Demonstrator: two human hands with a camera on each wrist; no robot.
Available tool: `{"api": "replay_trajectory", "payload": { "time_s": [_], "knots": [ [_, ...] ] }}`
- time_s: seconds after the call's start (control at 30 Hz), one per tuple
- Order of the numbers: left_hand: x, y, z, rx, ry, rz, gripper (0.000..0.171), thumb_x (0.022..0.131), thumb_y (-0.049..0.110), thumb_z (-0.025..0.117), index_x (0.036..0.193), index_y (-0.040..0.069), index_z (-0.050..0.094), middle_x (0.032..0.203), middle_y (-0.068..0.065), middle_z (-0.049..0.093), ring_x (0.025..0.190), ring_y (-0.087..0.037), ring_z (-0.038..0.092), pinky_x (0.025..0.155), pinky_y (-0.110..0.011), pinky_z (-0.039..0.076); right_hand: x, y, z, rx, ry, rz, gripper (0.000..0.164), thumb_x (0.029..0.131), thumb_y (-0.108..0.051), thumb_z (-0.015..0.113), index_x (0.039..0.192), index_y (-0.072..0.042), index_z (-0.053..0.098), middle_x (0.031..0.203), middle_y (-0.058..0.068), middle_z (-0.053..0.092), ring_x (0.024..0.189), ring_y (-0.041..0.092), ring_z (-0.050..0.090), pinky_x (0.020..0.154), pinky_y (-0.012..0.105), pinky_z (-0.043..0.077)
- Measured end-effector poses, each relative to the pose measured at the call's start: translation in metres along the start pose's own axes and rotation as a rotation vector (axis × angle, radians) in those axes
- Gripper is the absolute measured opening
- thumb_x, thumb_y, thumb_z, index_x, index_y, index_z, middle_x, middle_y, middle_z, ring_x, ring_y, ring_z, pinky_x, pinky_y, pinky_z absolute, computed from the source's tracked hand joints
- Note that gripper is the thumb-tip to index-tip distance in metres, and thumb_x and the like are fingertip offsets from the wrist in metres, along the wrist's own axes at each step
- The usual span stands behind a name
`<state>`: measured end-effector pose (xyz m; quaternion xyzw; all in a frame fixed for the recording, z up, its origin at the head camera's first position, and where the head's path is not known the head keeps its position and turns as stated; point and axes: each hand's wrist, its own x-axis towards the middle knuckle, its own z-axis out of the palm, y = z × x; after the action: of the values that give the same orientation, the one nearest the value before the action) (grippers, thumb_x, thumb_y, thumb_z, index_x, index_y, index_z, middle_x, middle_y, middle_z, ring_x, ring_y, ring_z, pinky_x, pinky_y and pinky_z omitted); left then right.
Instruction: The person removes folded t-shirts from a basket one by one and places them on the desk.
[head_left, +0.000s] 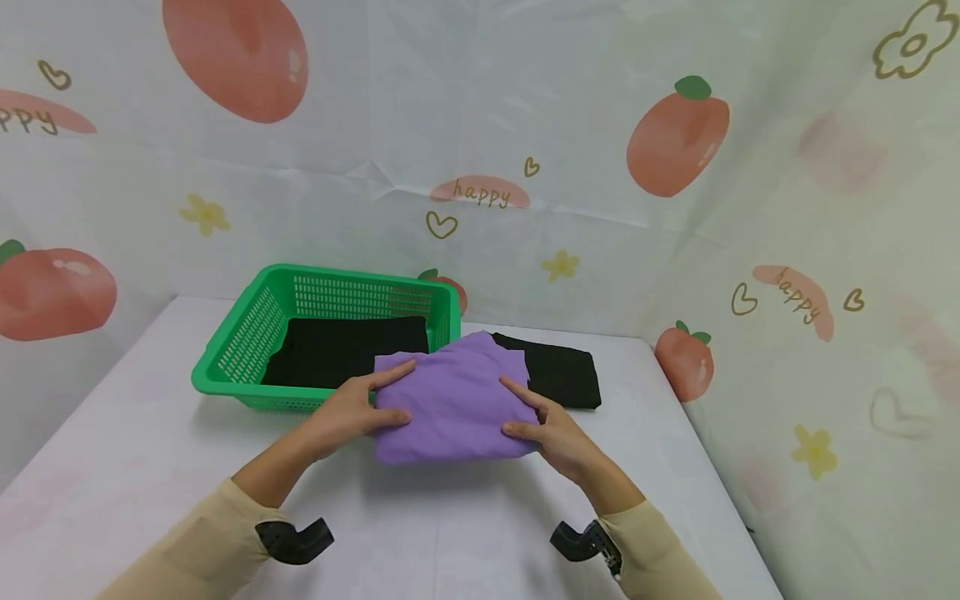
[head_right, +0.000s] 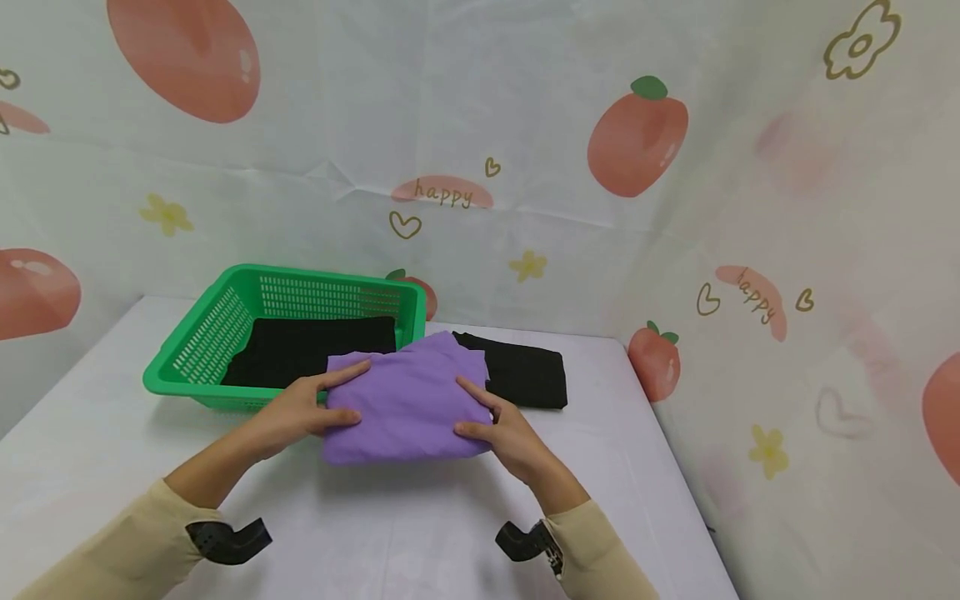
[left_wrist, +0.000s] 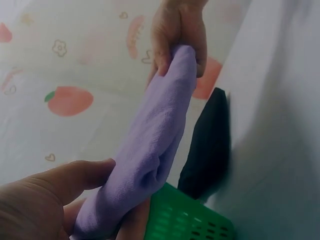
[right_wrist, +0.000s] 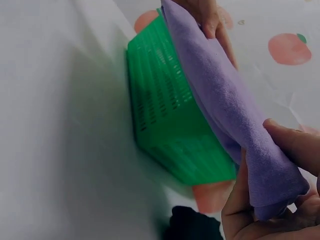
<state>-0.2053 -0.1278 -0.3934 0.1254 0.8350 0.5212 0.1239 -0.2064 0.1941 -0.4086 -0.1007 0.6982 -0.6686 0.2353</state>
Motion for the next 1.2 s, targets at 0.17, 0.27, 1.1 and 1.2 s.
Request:
{"api": "replay_trajectory", "payload": {
  "time_s": [0.17, 0.27, 1.1, 1.2],
  "knots": [
    [0.006, 0.006, 0.018, -0.075, -0.037, 0.003, 0.077, 0.084, 0.024, 0.079, 0.151, 0.024, 0.042, 0.150, -0.026, 0.038, 0.128, -0.036, 0.046, 0.089, -0.039, 0.054, -0.016, 0.003, -0.012, -0.003, 0.033, -0.001, 0.075, 0.091, -0.003, 0.067, 0.156, -0.019, 0.031, 0.164, 0.013, 0.007, 0.149, 0.029, 0.013, 0.110, 0.028, 0.037],
    [0.009, 0.009, 0.029, -0.134, -0.059, -0.004, 0.077, 0.084, 0.020, 0.079, 0.151, 0.023, 0.043, 0.150, -0.026, 0.037, 0.124, -0.036, 0.049, 0.079, -0.036, 0.059, -0.026, 0.005, -0.020, -0.013, 0.066, 0.005, 0.075, 0.091, -0.003, 0.067, 0.155, -0.019, 0.033, 0.164, 0.013, 0.009, 0.148, 0.029, 0.015, 0.103, 0.021, 0.041],
    [0.045, 0.031, 0.138, -0.231, -0.162, 0.101, 0.075, 0.082, 0.008, 0.078, 0.149, 0.019, 0.046, 0.147, -0.026, 0.042, 0.078, -0.015, 0.064, 0.064, -0.031, 0.059, -0.111, 0.023, -0.093, -0.070, 0.195, 0.065, 0.072, 0.094, -0.006, 0.063, 0.156, -0.015, 0.028, 0.163, 0.019, 0.000, 0.147, 0.037, 0.008, 0.096, 0.016, 0.043],
    [0.048, 0.033, 0.149, -0.258, -0.172, 0.101, 0.076, 0.081, 0.006, 0.078, 0.149, 0.019, 0.046, 0.149, -0.025, 0.041, 0.078, -0.015, 0.064, 0.064, -0.032, 0.059, -0.118, 0.025, -0.102, -0.084, 0.192, 0.074, 0.072, 0.094, -0.006, 0.062, 0.156, -0.016, 0.027, 0.163, 0.018, 0.001, 0.145, 0.034, 0.012, 0.096, 0.017, 0.043]
  ]
}}
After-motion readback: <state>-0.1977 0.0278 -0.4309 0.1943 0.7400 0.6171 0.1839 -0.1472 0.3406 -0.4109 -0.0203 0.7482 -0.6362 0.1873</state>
